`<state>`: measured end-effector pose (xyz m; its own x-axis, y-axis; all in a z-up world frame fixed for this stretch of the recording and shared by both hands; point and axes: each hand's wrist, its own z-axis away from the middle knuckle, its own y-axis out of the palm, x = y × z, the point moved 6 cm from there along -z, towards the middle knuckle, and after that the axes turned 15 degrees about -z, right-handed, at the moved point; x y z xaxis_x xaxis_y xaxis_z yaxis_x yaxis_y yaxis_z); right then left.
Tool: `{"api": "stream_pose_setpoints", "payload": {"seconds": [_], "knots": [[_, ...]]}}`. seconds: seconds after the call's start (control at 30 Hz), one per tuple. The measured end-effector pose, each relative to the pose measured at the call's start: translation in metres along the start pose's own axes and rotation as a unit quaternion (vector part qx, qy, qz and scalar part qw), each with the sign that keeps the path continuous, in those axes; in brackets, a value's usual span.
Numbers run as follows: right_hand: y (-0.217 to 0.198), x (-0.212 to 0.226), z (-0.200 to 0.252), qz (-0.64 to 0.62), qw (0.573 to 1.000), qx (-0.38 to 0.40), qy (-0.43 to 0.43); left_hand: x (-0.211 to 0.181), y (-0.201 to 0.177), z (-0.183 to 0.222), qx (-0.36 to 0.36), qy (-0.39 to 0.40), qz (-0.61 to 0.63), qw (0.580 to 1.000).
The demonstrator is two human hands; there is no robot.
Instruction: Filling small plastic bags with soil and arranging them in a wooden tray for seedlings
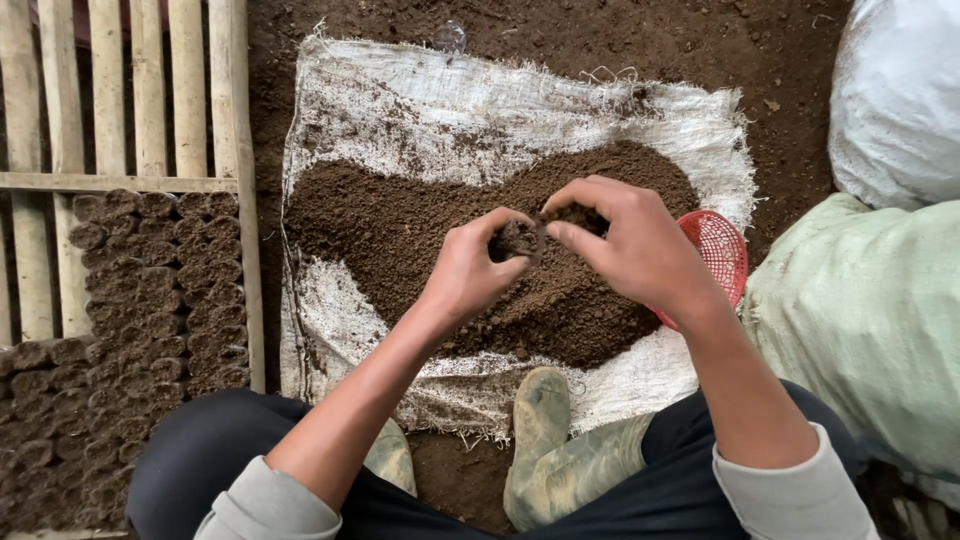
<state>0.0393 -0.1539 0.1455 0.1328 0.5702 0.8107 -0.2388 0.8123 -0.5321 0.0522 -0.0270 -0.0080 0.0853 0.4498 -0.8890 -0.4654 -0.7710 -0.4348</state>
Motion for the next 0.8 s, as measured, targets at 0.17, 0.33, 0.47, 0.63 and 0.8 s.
{"api": "stream_pose_setpoints", "payload": {"seconds": [0.17, 0.33, 0.47, 0.63, 0.8], "knots": [[0.006, 0.010, 0.004, 0.019, 0.999, 0.033, -0.009, -0.010, -0.003, 0.002, 0.006, -0.001, -0.001, 1.000], [0.007, 0.009, 0.005, 0.032, 0.997, 0.037, -0.053, -0.013, 0.002, 0.001, 0.012, 0.009, 0.006, 1.000], [0.008, 0.004, 0.002, 0.028, 0.998, 0.047, -0.042, -0.005, 0.009, -0.003, 0.001, 0.004, -0.016, 1.000], [0.010, 0.001, 0.003, 0.038, 0.995, 0.051, -0.081, -0.005, 0.009, -0.004, -0.004, 0.007, -0.016, 1.000], [0.003, 0.004, 0.007, 0.092, 0.994, 0.051, -0.039, -0.020, -0.005, 0.001, 0.008, -0.003, -0.003, 1.000]]}}
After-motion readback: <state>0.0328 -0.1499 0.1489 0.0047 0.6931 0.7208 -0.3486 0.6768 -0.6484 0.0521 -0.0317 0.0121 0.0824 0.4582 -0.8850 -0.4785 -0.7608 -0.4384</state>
